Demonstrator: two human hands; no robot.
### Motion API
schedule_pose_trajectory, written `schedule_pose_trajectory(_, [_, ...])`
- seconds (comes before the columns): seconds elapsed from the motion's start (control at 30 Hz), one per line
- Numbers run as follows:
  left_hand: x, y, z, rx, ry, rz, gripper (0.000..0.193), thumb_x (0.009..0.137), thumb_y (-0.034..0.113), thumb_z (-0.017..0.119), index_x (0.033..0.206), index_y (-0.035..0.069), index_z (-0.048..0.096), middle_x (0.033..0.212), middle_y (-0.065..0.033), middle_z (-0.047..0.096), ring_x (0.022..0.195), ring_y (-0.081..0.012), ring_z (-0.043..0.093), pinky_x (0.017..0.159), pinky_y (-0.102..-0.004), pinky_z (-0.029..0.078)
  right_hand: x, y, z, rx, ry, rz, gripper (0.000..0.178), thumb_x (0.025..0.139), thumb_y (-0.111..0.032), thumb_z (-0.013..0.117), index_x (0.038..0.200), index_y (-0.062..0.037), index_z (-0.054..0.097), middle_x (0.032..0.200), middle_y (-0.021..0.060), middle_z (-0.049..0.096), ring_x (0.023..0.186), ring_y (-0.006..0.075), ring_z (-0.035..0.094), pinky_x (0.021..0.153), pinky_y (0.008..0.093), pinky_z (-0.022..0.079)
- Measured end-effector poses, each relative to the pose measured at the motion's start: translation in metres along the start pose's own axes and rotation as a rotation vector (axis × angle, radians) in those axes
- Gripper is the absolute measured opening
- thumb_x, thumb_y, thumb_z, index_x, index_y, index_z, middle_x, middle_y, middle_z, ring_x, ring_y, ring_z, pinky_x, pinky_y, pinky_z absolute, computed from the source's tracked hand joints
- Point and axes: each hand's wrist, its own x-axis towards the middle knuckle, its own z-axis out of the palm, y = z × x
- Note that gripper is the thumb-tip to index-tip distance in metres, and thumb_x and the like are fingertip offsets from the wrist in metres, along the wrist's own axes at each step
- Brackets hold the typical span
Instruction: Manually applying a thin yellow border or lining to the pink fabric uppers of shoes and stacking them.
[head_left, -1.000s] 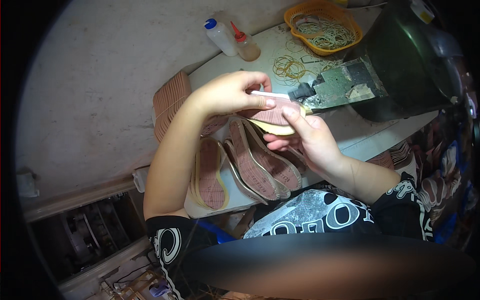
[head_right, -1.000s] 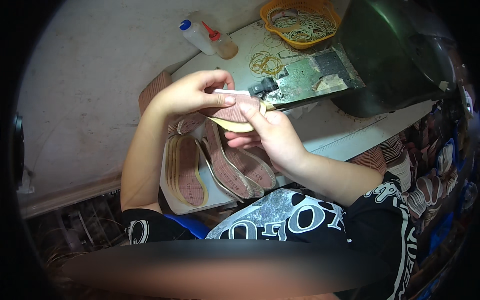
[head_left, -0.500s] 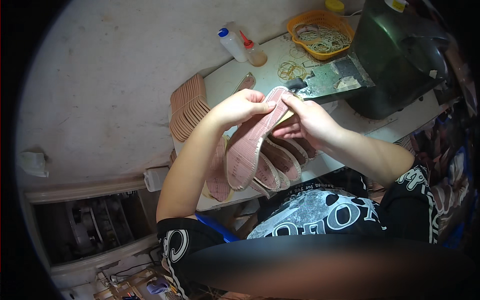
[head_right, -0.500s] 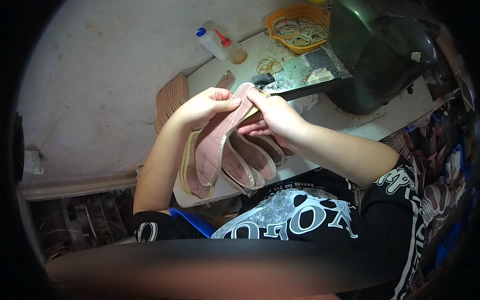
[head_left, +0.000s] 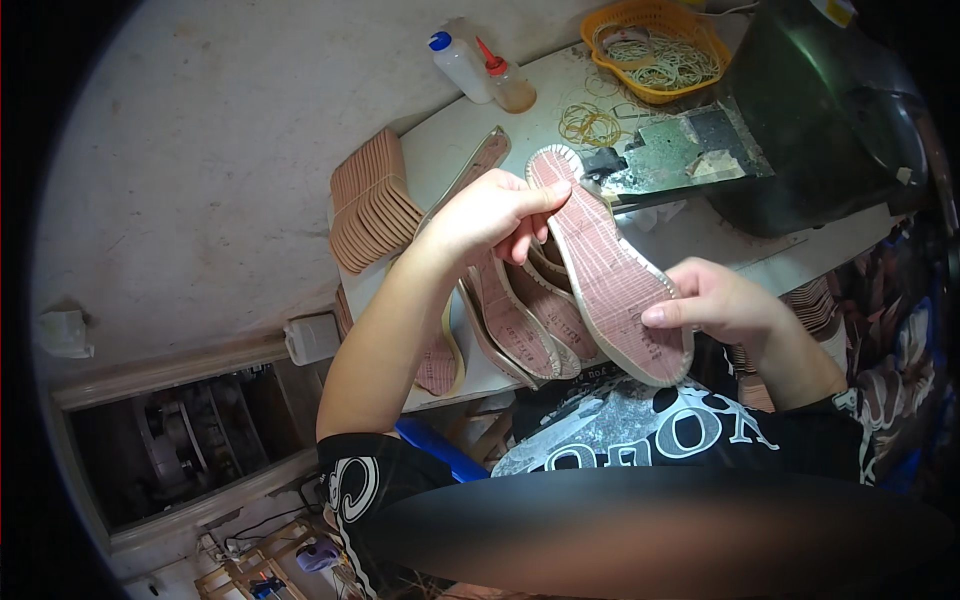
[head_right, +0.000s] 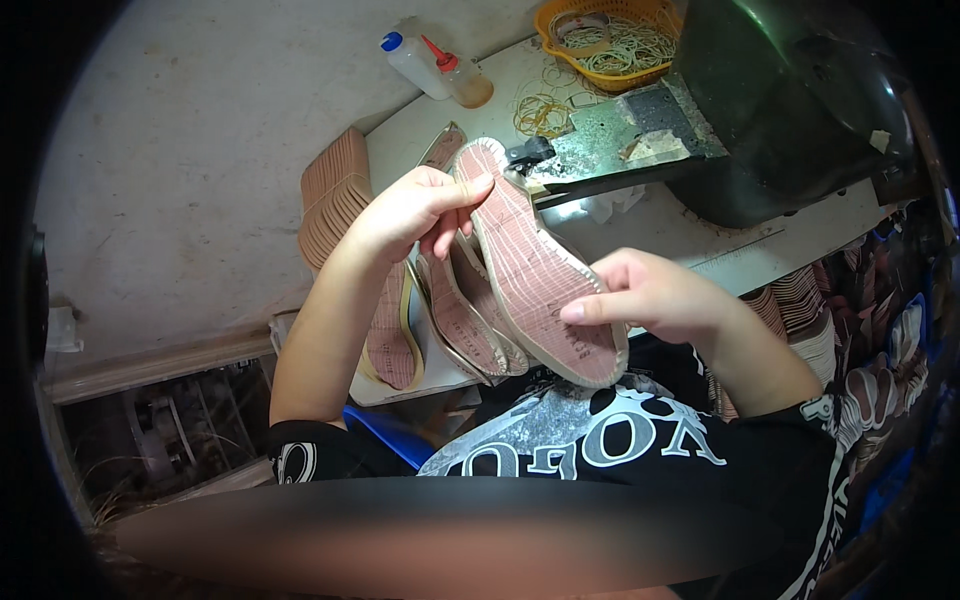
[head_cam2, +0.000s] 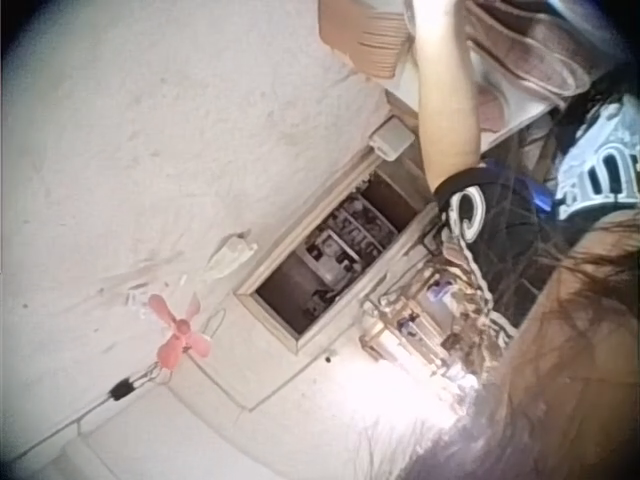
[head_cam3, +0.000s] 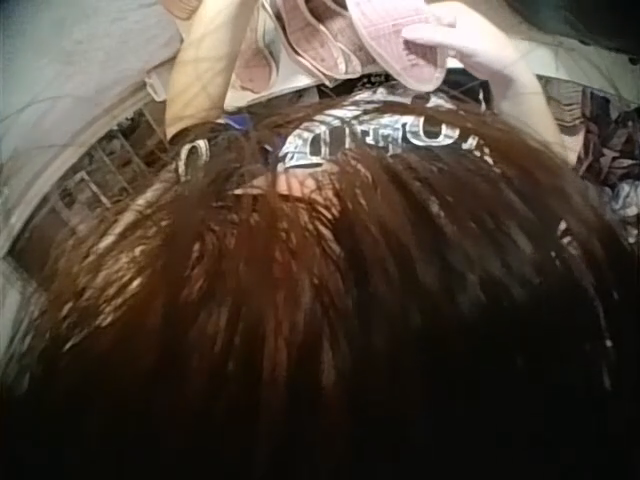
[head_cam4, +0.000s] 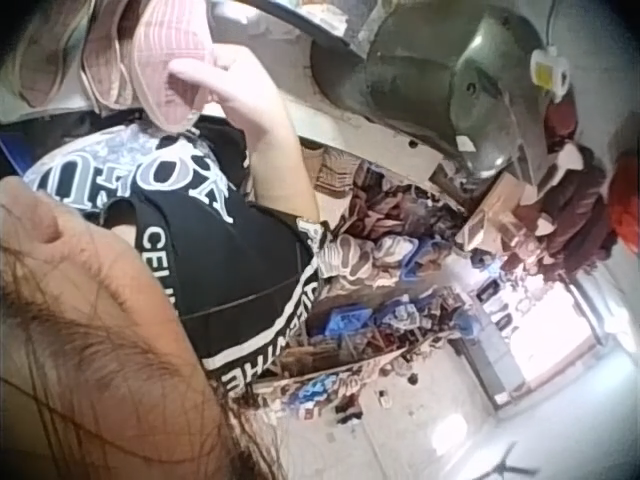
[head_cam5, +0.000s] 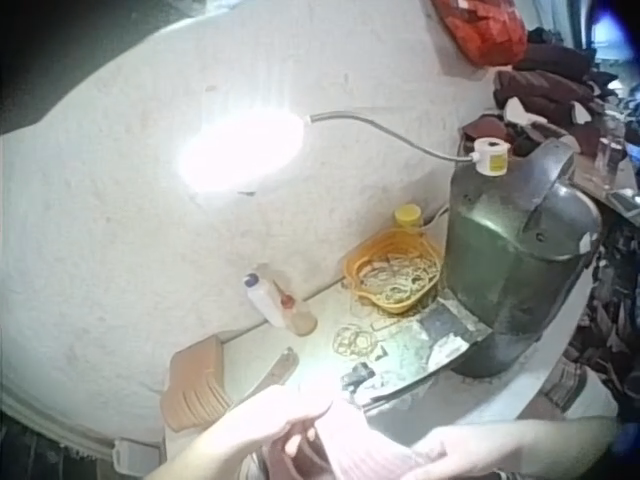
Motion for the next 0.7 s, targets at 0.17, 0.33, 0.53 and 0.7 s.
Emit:
schedule_pose_trajectory(0.17, [0.018,0.005,-0.008,0.095,0.1,0.009,0.052,0.081,0.048,0.068,0.055,0.005,0.055,0.048,-0.0024,0.049,0.038,-0.0103,0.041,0.037,-0.0252,0.032,0.011,0.018,-0.01,0.077,0.224,-0.129,0.022,0.089,-0.019,0.064,0.092,0.0029,0.067,0.085,0.0053,0.068,0.073,0.0064,0.061,0.067,0.0217,0.048])
schedule_pose_trajectory(0.33, [0.031,0.001,-0.013,0.079,0.331,0.082,0.05,0.08,0.052,0.067,0.061,0.007,0.057,0.054,0.0031,0.046,0.045,-0.0059,0.037,0.041,-0.0218,0.027,0.043,0.01,0.01,0.269,0.218,-0.218,0.026,0.091,-0.02,0.06,0.099,0.0045,0.064,0.091,0.008,0.068,0.078,0.0104,0.064,0.072,0.0243,0.051])
schedule_pose_trajectory(0.53, [0.03,-0.028,-0.001,-0.319,0.44,0.492,0.031,0.09,0.029,0.063,0.075,0.002,0.064,0.063,0.0002,0.058,0.054,-0.0069,0.052,0.048,-0.0224,0.04,0.061,0.029,0.049,0.129,0.162,-0.24,0.025,0.093,-0.024,0.059,0.099,0.0,0.063,0.085,0.0028,0.065,0.072,0.0074,0.06,0.065,0.0233,0.049])
schedule_pose_trajectory(0.7, [-0.033,-0.072,0.033,-0.894,0.159,0.533,0.03,0.097,0.028,0.052,0.106,0.001,0.059,0.09,-0.0037,0.063,0.073,-0.0081,0.058,0.067,-0.0229,0.048,0.041,0.027,0.072,0.034,0.043,-0.205,0.021,0.091,-0.02,0.063,0.097,0.0002,0.063,0.082,-0.0007,0.064,0.072,0.0031,0.056,0.063,0.0216,0.047])
